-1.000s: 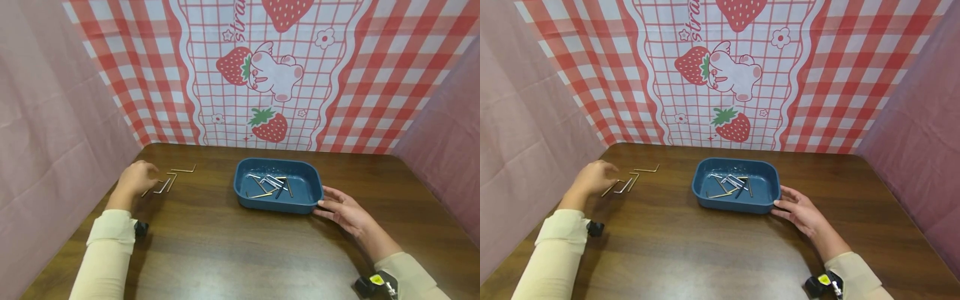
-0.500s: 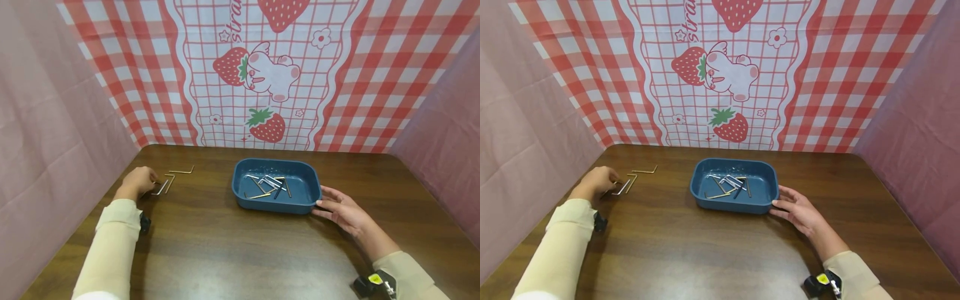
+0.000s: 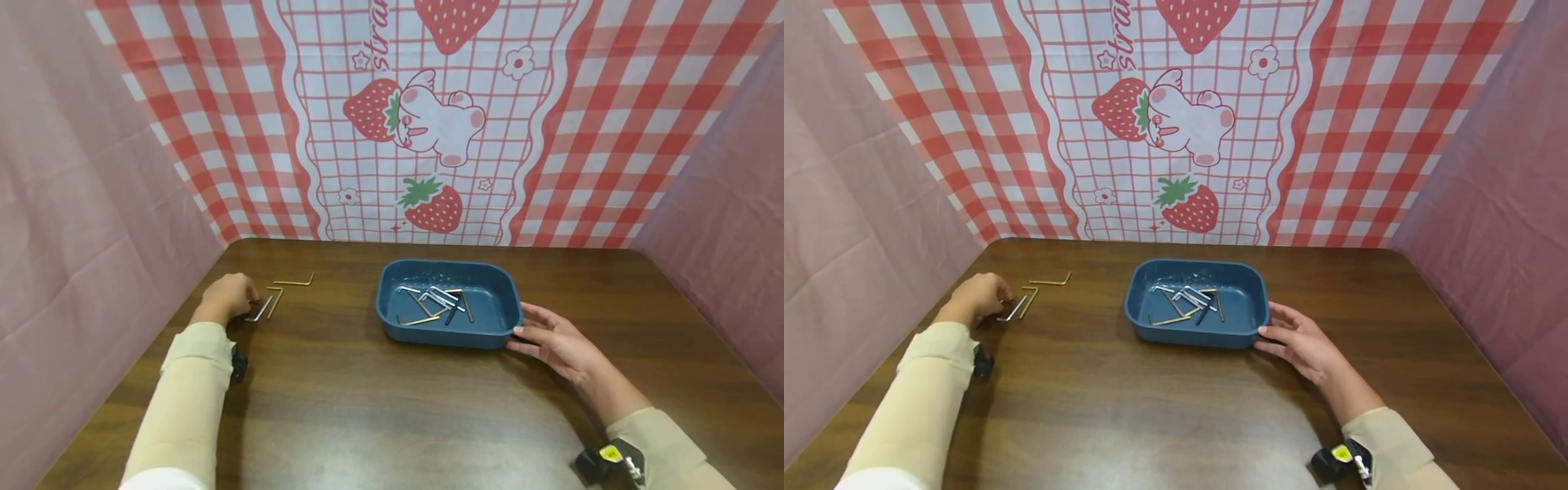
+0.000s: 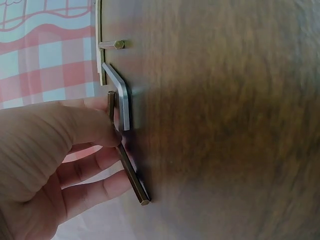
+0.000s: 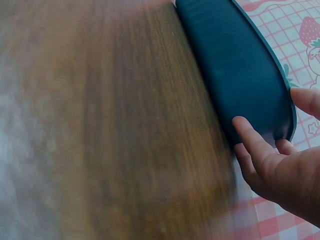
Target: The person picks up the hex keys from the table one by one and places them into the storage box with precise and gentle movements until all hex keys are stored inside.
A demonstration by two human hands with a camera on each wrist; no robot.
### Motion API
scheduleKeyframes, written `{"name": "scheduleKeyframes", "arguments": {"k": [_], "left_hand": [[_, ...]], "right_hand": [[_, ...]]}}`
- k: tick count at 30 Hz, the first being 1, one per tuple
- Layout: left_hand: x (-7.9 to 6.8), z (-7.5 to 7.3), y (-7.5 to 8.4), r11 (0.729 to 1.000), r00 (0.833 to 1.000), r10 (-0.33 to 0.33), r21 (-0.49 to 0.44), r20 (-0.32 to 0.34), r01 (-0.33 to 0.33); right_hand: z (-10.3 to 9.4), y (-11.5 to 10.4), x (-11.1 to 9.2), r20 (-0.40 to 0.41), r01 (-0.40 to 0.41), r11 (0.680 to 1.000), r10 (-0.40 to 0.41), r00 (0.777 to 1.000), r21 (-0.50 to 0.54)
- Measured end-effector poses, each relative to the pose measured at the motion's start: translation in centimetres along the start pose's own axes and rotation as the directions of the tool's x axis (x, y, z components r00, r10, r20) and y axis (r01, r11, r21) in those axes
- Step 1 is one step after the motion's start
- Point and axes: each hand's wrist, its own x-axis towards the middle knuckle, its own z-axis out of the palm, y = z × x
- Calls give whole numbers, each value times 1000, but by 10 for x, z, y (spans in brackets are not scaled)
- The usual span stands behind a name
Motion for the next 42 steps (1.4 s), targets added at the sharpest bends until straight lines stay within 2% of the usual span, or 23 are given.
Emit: {"name": "scheduleKeyframes", "arguments": {"k": [11, 21, 25, 28, 37, 42], "left_hand": [[-1, -6, 2, 1000, 1000, 26, 11, 2, -26], [-3, -17, 12, 995, 994, 96, 33, -52, -94], [-3, -20, 19, 988, 986, 147, 51, -82, -143], [-1, -22, 27, 980, 978, 193, 75, -85, -187], [4, -33, 64, 957, 963, 266, 130, -49, -258], [6, -37, 89, 931, 943, 331, 174, -41, -320]], "right_hand": [[1, 0, -2, -5, -13, 1000, 13, 1000, -9], [3, -2, -1, -9, -27, 1000, 27, 1000, -6], [2, -4, 0, -6, -30, 1000, 30, 1000, -4], [2, -5, 0, 2, -28, 1000, 28, 1000, 0], [2, -6, -1, -4, -32, 999, 32, 999, -2], [2, -7, -2, -6, -33, 999, 33, 999, 1]]}}
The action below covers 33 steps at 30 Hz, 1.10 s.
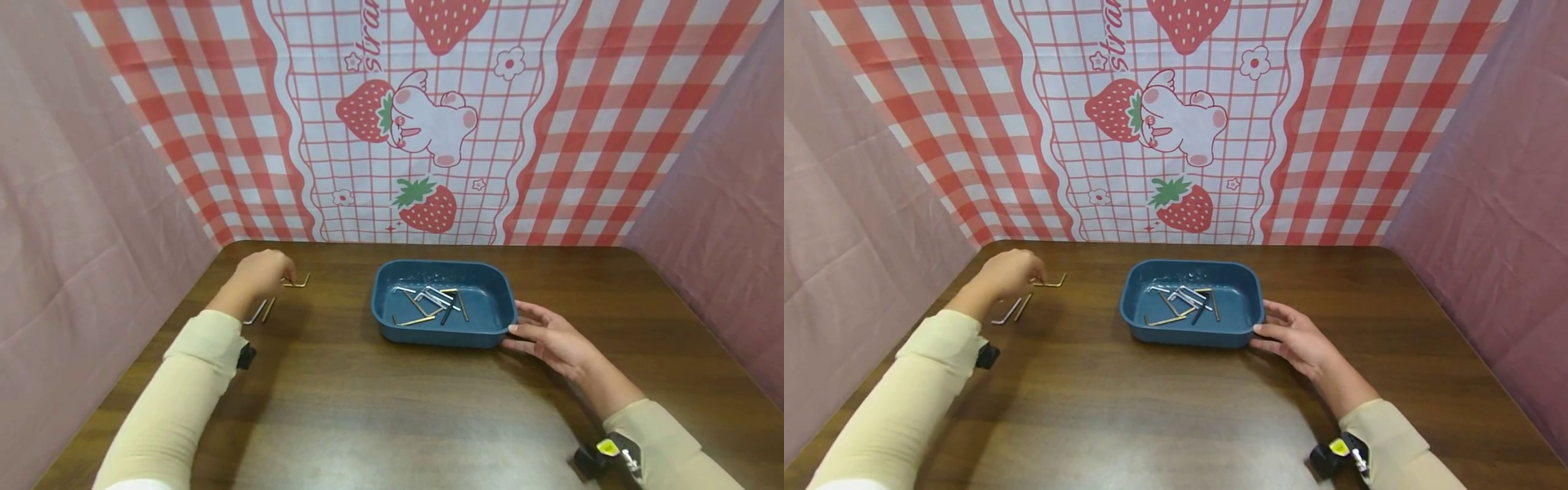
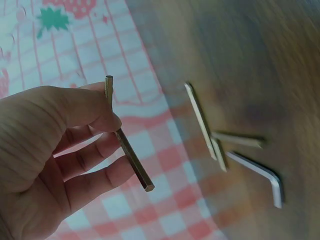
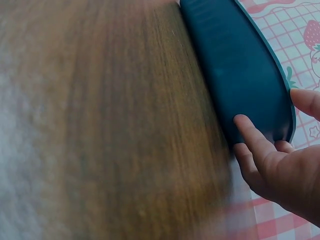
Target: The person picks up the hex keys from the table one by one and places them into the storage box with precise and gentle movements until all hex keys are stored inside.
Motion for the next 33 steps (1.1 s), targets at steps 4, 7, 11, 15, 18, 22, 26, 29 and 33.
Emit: {"name": "scheduleKeyframes", "arguments": {"k": [4, 7, 11, 15, 18, 22, 26, 29, 33], "left_hand": [[6, -5, 18, 997, 998, 57, 46, -22, -56], [9, -8, 29, 992, 993, 103, 74, -50, -99], [13, -13, 43, 983, 985, 162, 98, -62, -155], [17, -17, 54, 972, 977, 209, 122, -49, -201], [19, -21, 61, 966, 972, 232, 127, -40, -225], [22, -25, 70, 956, 963, 267, 132, -24, -262], [26, -29, 82, 944, 954, 300, 143, -6, -296], [29, -31, 93, 937, 947, 320, 147, 7, -318], [35, -32, 107, 925, 937, 347, 157, 29, -347]], "right_hand": [[0, 0, 0, 3, -1, 1000, 1, 1000, -8], [-1, 1, 1, 4, -2, 1000, 2, 1000, -15], [-1, 1, 1, 1, -5, 1000, 5, 1000, -20], [0, 0, 0, -3, -9, 1000, 9, 1000, -18], [0, 0, 0, -5, -12, 1000, 12, 1000, -14], [0, 0, 0, -4, -11, 1000, 11, 1000, -8], [-2, 2, 1, 7, -6, 1000, 6, 1000, -1], [-2, 3, 2, 7, -6, 1000, 6, 1000, -8], [-2, 3, 2, -5, -15, 1000, 15, 1000, -21]]}}
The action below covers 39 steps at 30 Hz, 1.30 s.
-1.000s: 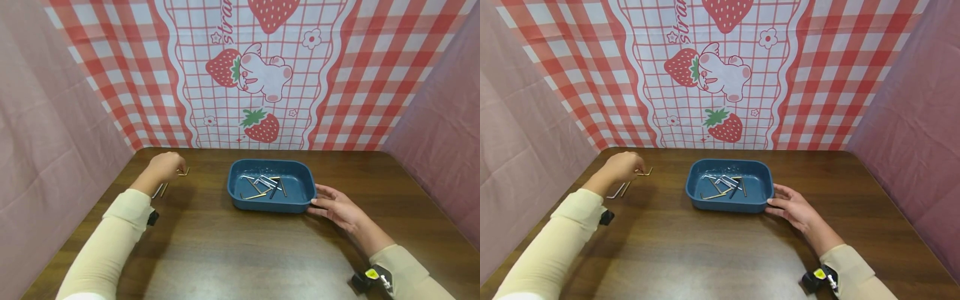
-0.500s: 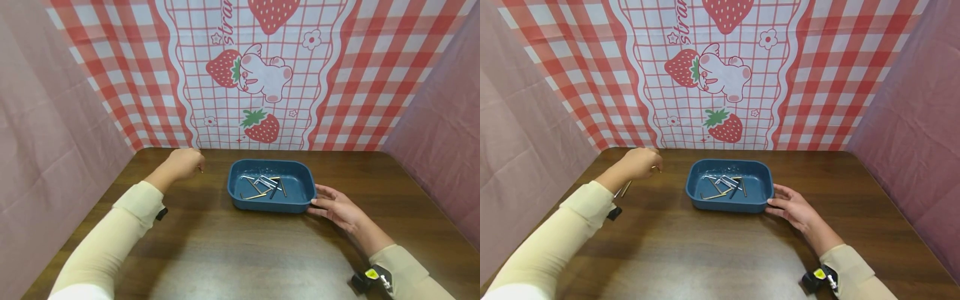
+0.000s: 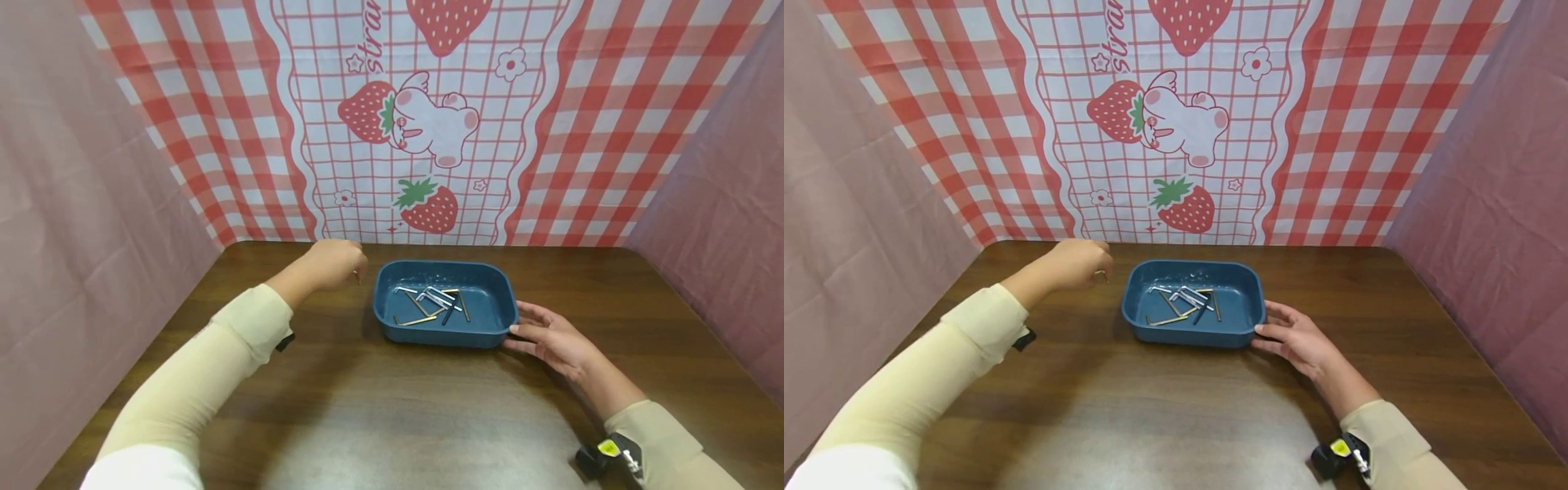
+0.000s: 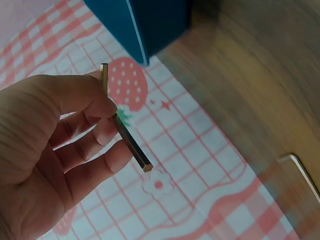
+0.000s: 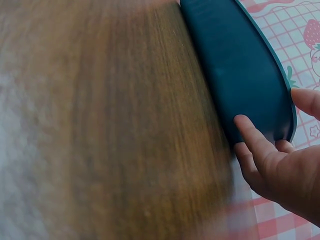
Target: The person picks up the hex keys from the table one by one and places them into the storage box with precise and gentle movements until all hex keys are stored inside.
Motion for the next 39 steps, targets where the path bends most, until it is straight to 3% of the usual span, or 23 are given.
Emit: {"name": "scheduleKeyframes", "arguments": {"k": [7, 12, 17, 25, 31, 39], "left_hand": [[20, -2, 20, 998, 997, 70, -2, 31, -70], [31, -1, 31, 996, 991, 92, 3, 100, -93], [39, 3, 40, 990, 976, 134, 14, 171, -138], [58, 6, 54, 977, 958, 201, 33, 203, -212], [75, 12, 66, 962, 928, 256, 20, 272, -271], [97, 17, 70, 969, 912, 232, 1, 338, -247]], "right_hand": [[1, -1, -2, -9, -9, 1000, 9, 1000, 1], [2, 1, -2, -10, -2, 1000, 2, 1000, 0], [3, 2, -2, -7, 9, 1000, -9, 1000, 3], [2, 1, -1, -8, 5, 1000, -5, 1000, 6], [0, 2, -1, -1, 1, 1000, -1, 1000, 13], [1, 1, -2, 12, 19, 1000, -19, 1000, 19]]}}
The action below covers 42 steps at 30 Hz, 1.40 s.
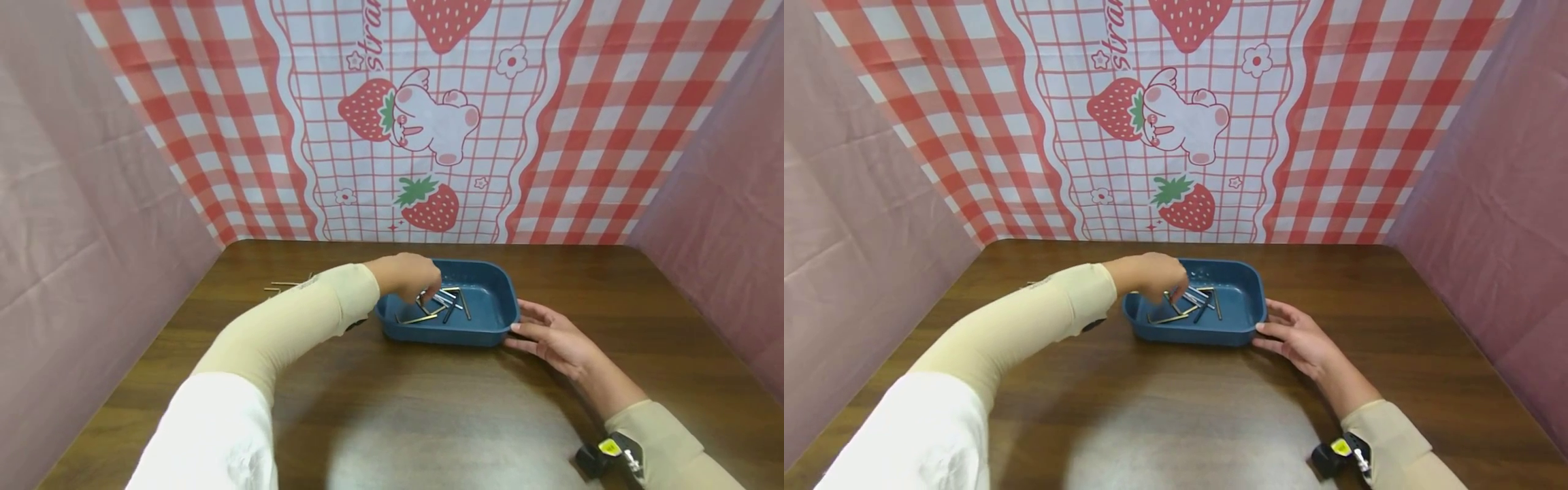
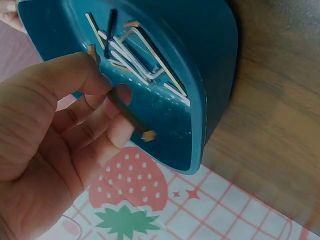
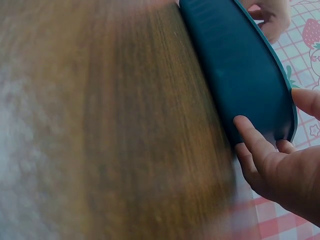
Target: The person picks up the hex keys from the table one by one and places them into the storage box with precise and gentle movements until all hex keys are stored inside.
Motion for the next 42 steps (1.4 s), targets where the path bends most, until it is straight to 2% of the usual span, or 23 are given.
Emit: {"name": "scheduleKeyframes", "arguments": {"k": [5, 12, 19, 25, 32, 37, 42], "left_hand": [[15, -6, -6, 999, 999, -29, -34, 41, 30], [29, -14, -10, 992, 999, -38, -117, 2, 38], [42, -9, -10, 991, 997, -24, -133, -79, 13], [53, 0, -14, 996, 996, -30, -86, -89, 22], [56, 5, -19, 997, 997, -56, -61, -61, 52], [54, 3, -19, 996, 997, -71, -55, -40, 69], [54, 0, -18, 995, 996, -69, -72, -58, 65]], "right_hand": [[-2, 1, 0, 1, 5, 1000, -5, 1000, 6], [-2, 0, 0, -2, -1, 1000, 1, 1000, -6], [-1, -1, -1, 3, 17, 1000, -18, 1000, 17], [-2, 0, -1, 8, 24, 1000, -24, 1000, 16], [-2, 1, 0, 4, 28, 999, -28, 1000, 14], [-2, 0, 1, 15, 30, 999, -31, 999, 16], [-2, 0, 2, 19, 30, 999, -30, 999, 20]]}}
